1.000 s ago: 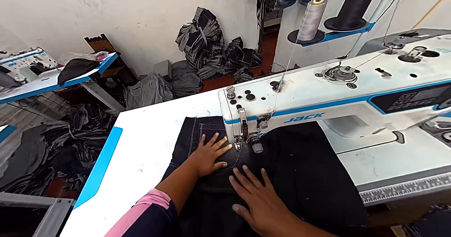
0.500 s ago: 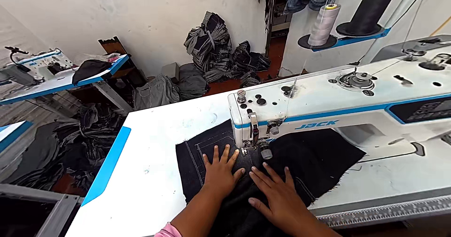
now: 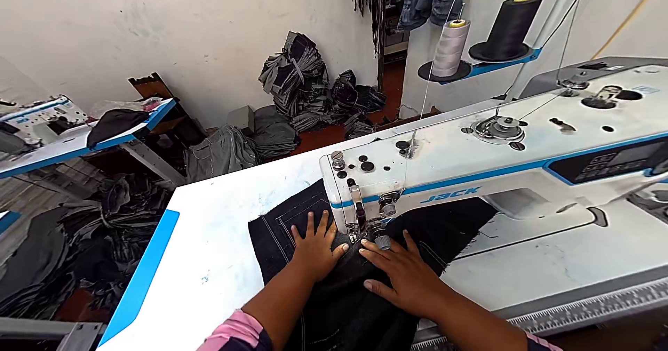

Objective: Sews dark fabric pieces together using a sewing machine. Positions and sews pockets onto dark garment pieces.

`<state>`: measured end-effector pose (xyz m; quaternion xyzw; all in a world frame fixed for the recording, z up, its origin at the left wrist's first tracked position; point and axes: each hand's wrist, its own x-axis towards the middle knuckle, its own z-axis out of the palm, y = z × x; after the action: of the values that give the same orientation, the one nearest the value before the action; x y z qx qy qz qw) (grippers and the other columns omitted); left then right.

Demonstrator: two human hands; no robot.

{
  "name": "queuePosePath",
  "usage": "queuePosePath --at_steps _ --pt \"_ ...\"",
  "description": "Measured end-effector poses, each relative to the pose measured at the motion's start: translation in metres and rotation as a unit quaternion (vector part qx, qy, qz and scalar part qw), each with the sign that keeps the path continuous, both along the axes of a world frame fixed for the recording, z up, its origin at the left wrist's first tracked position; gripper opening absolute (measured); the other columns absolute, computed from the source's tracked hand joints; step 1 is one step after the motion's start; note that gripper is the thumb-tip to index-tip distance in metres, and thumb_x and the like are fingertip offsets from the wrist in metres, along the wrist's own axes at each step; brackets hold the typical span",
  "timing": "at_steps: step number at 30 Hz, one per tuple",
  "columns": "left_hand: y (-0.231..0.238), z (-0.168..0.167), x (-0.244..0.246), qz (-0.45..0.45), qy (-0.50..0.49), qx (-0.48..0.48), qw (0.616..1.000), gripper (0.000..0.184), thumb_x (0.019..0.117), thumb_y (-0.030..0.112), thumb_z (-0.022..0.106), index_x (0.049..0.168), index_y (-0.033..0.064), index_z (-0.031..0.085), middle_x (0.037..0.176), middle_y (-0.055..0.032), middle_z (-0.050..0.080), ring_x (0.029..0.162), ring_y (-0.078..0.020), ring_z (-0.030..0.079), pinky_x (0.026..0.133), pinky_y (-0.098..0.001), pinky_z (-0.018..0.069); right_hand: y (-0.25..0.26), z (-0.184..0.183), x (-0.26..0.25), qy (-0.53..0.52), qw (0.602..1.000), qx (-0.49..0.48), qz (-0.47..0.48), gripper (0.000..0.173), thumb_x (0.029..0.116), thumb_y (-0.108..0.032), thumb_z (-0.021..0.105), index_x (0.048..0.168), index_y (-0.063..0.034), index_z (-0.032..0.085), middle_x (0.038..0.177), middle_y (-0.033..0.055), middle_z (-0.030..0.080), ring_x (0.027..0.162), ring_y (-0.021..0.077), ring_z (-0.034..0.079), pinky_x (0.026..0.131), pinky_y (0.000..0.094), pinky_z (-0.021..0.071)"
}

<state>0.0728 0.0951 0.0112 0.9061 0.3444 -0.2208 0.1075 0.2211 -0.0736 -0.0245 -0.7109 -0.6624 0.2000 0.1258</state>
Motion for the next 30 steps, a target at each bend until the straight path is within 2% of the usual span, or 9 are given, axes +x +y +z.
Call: queuePosePath --at_steps 4,6,9,14,19,22,25,28,30 --pt "0.042 -0.003 -0.016 -0.229 -0.004 -0.008 0.973 0.073 0.1081 0.056 0.031 0.164 0.009 0.023 0.173 -0.008 0.013 0.161 -0.0289 -0.003 0.123 -0.0632 -0.009 -0.008 -0.005 -0.003 0.01 0.993 0.117 0.023 0.064 0.1 -0.06 0.049 0.145 -0.0148 0.059 0.156 0.0049 0.051 0.152 0.0365 0.033 0.116 0.0779 0.0056" --pt "0.054 -0.012 -0.02 -0.253 -0.049 -0.019 0.966 0.073 0.1065 0.055 0.035 0.163 0.0097 0.028 0.172 -0.0093 0.017 0.161 -0.0296 0.001 0.124 -0.061 -0.0063 -0.019 0.005 -0.027 0.02 0.974 0.202 0.103 0.062 0.0953 -0.059 0.057 0.136 -0.0135 0.066 0.147 0.0067 0.06 0.143 0.0372 0.048 0.114 0.076 0.0249" --pt "0.053 -0.021 -0.023 -0.227 -0.078 -0.02 0.97 0.076 0.1039 0.061 0.038 0.161 0.0122 0.033 0.172 -0.0058 0.018 0.161 -0.0264 0.002 0.125 -0.0597 -0.0062 -0.027 0.026 -0.063 0.091 0.949 0.064 0.295 0.053 0.0914 -0.034 0.075 0.137 -0.0098 0.065 0.13 0.0142 0.069 0.121 0.0383 0.063 0.098 0.0615 0.0461" --pt "-0.025 -0.019 -0.03 -0.025 -0.109 -0.011 0.994 0.074 0.105 0.06 0.036 0.165 0.0176 0.023 0.174 -0.0043 0.012 0.161 -0.0287 -0.001 0.124 -0.0648 -0.0057 -0.032 0.061 -0.015 -0.044 0.938 -0.194 0.285 0.016 0.0921 -0.01 0.069 0.104 -0.0039 0.077 0.115 0.0192 0.072 0.118 0.0438 0.06 0.106 0.0645 0.0383" --pt "-0.103 0.006 -0.014 0.063 -0.04 -0.076 0.994 0.071 0.1105 0.048 0.03 0.166 0.0109 0.008 0.173 -0.0136 0.001 0.158 -0.0443 -0.005 0.116 -0.0782 -0.0018 -0.03 0.103 0.063 -0.19 0.931 -0.31 0.035 0.027 0.1006 -0.013 0.06 0.118 0.0049 0.071 0.121 0.0263 0.068 0.125 0.0445 0.058 0.119 0.0629 0.0256" --pt "-0.089 0.001 -0.017 0.053 -0.083 -0.06 0.993 0.074 0.1035 0.058 0.046 0.161 0.0131 0.033 0.171 -0.0114 0.02 0.159 -0.0357 0.008 0.12 -0.0731 0.0021 -0.048 0.106 0.024 -0.078 0.989 -0.086 0.091 0.034 0.0987 -0.033 0.065 0.085 -0.0027 0.072 0.079 0.0146 0.068 0.08 0.032 0.068 0.075 0.0548 0.0538" --pt "-0.066 -0.029 -0.034 0.038 -0.211 -0.03 0.976 0.077 0.0912 0.067 0.062 0.15 0.0183 0.052 0.166 -0.003 0.035 0.159 -0.0232 0.016 0.126 -0.0595 0.0044 -0.06 0.07 -0.039 0.177 0.959 0.107 0.195 0.036 0.092 -0.02 0.062 0.061 -0.0032 0.057 0.059 0.0096 0.058 0.058 0.0232 0.061 0.055 0.0427 0.0485" --pt "-0.059 -0.033 -0.04 0.028 -0.231 -0.032 0.972 0.08 0.0888 0.067 0.065 0.15 0.017 0.053 0.165 -0.0025 0.036 0.159 -0.0216 0.017 0.127 -0.0551 0.005 -0.041 0.036 -0.027 0.209 0.975 0.082 0.002 0.019 0.0912 -0.021 0.065 0.09 -0.0022 0.068 0.092 0.0094 0.065 0.089 0.0184 0.061 0.078 0.0355 0.0506" --pt "-0.057 -0.034 -0.044 0.023 -0.235 -0.033 0.971 0.081 0.0876 0.067 0.067 0.15 0.0178 0.053 0.165 -0.0017 0.038 0.158 -0.0207 0.018 0.128 -0.0544 0.0053 -0.036 0.019 -0.033 0.119 0.992 0.035 -0.039 0.033 0.0915 -0.013 0.065 0.123 -0.0074 0.072 0.13 0.0103 0.067 0.127 0.0278 0.058 0.108 0.0485 0.0457"
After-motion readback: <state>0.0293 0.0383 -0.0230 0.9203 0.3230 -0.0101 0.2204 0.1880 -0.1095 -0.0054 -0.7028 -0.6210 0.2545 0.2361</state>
